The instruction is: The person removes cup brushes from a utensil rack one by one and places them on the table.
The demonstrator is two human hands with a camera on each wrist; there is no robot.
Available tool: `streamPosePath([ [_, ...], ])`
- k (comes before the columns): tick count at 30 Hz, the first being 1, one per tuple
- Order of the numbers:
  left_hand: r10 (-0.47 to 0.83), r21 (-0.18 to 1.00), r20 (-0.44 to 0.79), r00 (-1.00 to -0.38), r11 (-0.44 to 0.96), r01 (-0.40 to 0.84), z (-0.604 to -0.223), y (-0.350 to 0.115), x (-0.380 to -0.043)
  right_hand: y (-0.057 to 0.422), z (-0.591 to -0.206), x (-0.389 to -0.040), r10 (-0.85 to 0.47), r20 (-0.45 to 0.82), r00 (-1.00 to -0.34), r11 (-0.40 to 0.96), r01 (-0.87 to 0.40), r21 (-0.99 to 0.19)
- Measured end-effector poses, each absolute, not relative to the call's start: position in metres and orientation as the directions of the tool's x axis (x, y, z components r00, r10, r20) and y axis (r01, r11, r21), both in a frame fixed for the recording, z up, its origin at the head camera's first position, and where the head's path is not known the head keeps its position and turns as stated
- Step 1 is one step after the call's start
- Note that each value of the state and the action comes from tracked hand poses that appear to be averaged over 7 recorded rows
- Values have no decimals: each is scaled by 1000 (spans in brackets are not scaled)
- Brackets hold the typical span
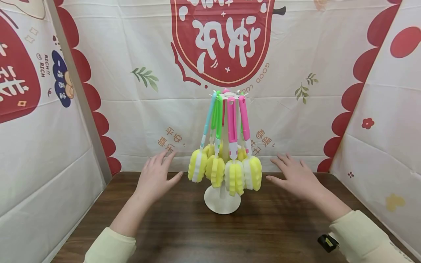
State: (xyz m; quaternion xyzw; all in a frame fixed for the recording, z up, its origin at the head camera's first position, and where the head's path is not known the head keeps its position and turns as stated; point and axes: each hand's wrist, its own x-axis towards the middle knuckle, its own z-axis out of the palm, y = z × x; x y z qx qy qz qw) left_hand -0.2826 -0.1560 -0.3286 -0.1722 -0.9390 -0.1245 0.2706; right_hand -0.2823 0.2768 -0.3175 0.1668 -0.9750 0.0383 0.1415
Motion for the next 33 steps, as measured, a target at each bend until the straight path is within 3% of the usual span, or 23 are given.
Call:
streamPosePath([
  [9,253,158,617,-746,888,432,-315,-142,-278,271,-307,-278,-345,496,-797,919,-394,7],
  [17,198,183,682,-704,886,427,-304,-133,-278,264,-300,-278,-342,599,-724,898,-440,-18],
  [23,165,256,685,-709,858,446,-296,-125,-280,261,-297,-277,-346,691,-635,865,-502,-28],
  [33,196,275,688,-699,820,501,-284,-115,-283,252,-287,-277,-328,789,-520,815,-578,-42],
])
